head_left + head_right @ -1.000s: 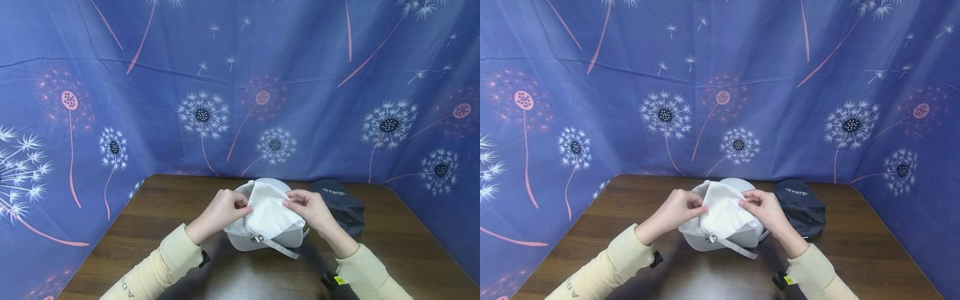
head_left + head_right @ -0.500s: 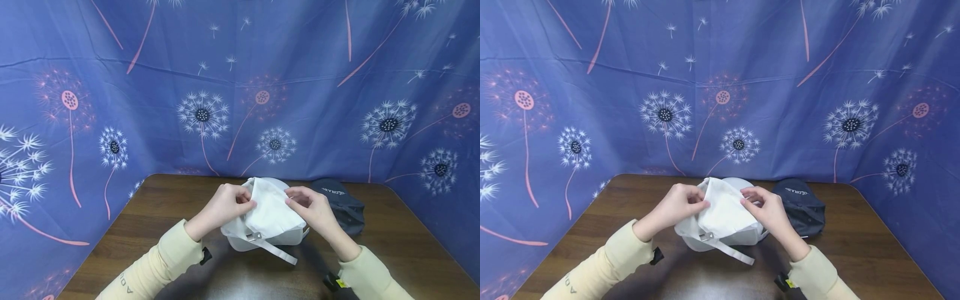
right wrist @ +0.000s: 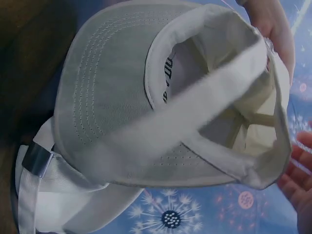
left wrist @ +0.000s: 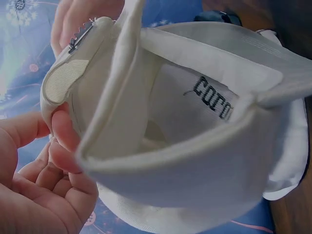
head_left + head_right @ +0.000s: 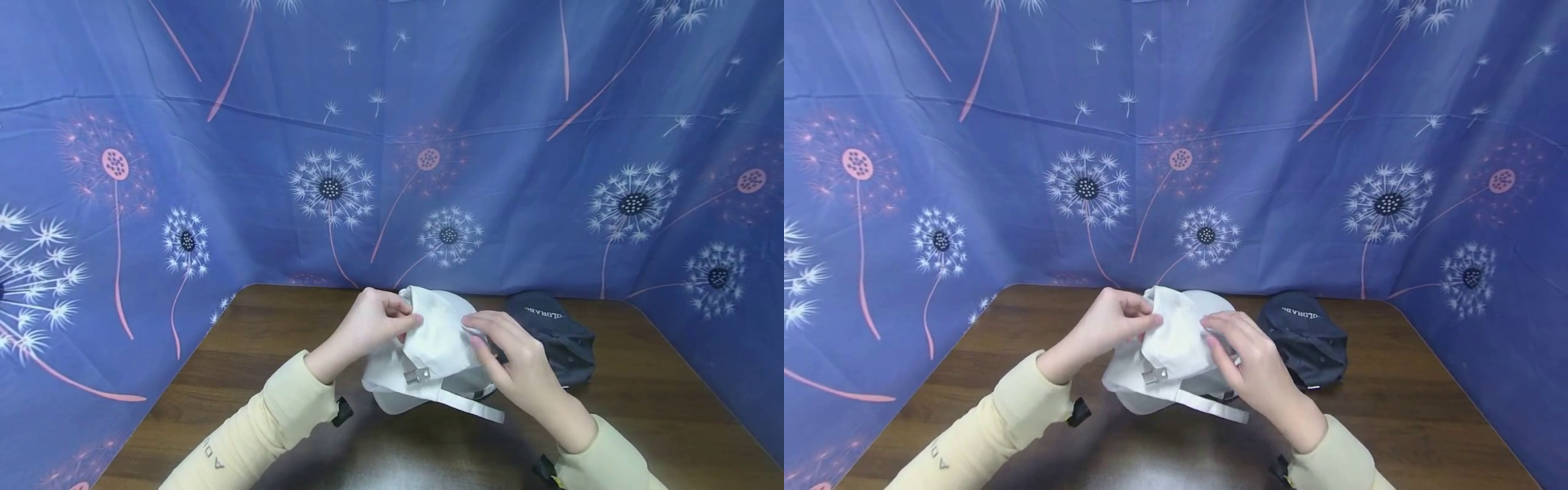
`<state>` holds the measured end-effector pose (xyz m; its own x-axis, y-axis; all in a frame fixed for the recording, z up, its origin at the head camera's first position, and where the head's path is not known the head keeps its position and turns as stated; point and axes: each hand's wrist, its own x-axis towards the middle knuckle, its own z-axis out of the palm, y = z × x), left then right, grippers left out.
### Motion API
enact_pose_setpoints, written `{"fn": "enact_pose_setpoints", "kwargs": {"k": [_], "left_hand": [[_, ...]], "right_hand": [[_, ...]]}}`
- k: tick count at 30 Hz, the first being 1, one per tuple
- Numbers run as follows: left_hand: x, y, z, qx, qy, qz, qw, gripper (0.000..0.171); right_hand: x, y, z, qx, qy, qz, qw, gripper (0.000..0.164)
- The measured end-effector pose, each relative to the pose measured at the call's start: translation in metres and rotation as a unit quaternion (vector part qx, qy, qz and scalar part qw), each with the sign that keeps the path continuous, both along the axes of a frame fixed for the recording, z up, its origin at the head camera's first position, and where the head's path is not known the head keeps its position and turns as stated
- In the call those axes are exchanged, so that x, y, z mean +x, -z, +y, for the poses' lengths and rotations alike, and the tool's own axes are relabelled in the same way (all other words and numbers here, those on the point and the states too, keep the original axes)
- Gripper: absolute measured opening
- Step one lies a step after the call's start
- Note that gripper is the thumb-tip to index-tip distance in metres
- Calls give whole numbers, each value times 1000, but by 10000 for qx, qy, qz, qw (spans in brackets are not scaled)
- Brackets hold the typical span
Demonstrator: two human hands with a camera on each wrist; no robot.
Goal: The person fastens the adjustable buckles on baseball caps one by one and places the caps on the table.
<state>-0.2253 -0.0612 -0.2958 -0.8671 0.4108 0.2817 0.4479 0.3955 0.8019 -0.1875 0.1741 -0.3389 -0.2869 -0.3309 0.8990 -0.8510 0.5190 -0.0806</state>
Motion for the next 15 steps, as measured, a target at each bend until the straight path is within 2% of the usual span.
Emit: {"fn": "enact_pose_setpoints", "kwargs": {"k": [3,7,15], "left_hand": [[-1,-2,1,129,-5,-273,9995,9],[-3,-4,1,208,-39,-510,9985,11],[-3,-6,3,405,9,-851,9955,11]], "right_hand": [[4,-3,-7,186,-440,532,9974,30],[8,-5,-15,537,-685,903,9921,32],[11,-6,-26,1051,-482,1294,9848,29]]}}
